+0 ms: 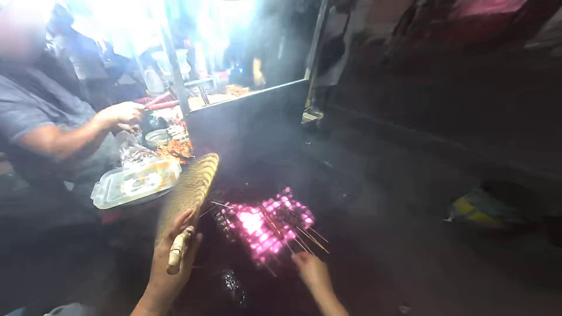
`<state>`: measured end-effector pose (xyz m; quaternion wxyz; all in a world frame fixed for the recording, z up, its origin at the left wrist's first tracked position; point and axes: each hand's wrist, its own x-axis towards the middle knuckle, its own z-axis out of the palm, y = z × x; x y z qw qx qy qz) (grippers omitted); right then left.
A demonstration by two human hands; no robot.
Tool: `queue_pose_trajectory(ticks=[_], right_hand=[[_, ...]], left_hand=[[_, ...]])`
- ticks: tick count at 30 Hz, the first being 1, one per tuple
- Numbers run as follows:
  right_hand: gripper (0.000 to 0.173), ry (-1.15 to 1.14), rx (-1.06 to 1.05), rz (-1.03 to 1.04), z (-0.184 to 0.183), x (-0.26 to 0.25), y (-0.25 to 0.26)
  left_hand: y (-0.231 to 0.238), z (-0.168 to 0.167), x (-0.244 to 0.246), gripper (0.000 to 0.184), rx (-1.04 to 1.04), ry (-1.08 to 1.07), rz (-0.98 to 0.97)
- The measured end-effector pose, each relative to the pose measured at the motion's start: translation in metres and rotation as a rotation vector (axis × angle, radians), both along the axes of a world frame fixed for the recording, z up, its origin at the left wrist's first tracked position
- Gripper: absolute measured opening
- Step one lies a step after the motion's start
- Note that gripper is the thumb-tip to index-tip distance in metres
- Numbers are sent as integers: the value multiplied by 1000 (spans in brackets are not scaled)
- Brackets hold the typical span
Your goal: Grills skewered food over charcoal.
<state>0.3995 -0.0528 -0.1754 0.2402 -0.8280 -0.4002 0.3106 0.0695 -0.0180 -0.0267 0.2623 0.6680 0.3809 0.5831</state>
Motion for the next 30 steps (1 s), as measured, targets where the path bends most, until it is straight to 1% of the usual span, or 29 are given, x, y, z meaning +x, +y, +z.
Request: queue_pose_trajectory(ticks=[1,2,3,4,5,6,7,8,9,11,12,13,14,15,16,17,18,19,20,22,23,25,26,28,30], right_hand=[[35,-94,27,30,9,5,0],[38,-173,86,47,16,13,0],[39,-240,162,46,20,21,2],[44,-293,192,40,23,30,5],[54,-321,165,31,26,39,10],[65,-316,90,24,26,47,17],[76,-272,-9,28,24,55,24],[84,-205,-98,35,19,62,31],[87,-142,-157,43,12,69,38],[81,-90,-204,56,5,72,42],[79,-123,-187,44,8,68,40],[78,-190,-146,29,17,60,36],[75,-269,-67,25,26,51,32],[70,-319,16,30,33,43,30],[63,-329,83,61,38,34,28],[56,-308,103,117,41,25,25],[50,-271,65,184,41,17,22],[44,-242,5,242,41,10,20],[39,-222,-27,274,40,4,19],[34,-177,3,265,39,0,19],[32,-156,30,244,40,-1,18],[31,-133,60,202,43,1,17],[29,-129,83,190,45,4,15],[27,-126,157,164,55,5,13],[24,-162,300,138,69,1,14]], left_hand=[[-3,3,-3,43,-60,-43,-49],[-6,8,-6,60,-133,-83,-107],[-7,11,-11,69,-192,-87,-138],[-8,11,-14,71,-218,-74,-121],[-8,9,-13,69,-204,-41,-60],[-7,6,-11,66,-165,6,12],[-6,3,-6,60,-140,4,46],[-6,2,-3,62,-145,-32,32],[-7,3,-2,65,-172,-67,-27],[-10,9,-8,72,-209,-52,-130],[-10,9,-11,69,-189,-46,-125],[-11,7,-14,64,-130,-15,-86],[-12,3,-16,53,-67,0,-48],[-13,1,-18,37,-58,-33,-45],[-15,1,-21,30,-73,-48,-60],[-17,2,-24,35,-108,-59,-86],[-20,5,-26,51,-133,-53,-90],[-21,8,-28,60,-133,0,-41],[-21,11,-31,62,-122,38,17],[-21,14,-35,54,-59,23,108],[-22,15,-39,55,-42,-6,111],[-24,20,-49,60,-85,-78,26],[-25,23,-54,63,-92,-63,16],[-26,24,-57,64,-79,-34,56],[-23,21,-56,60,-25,-4,102]])
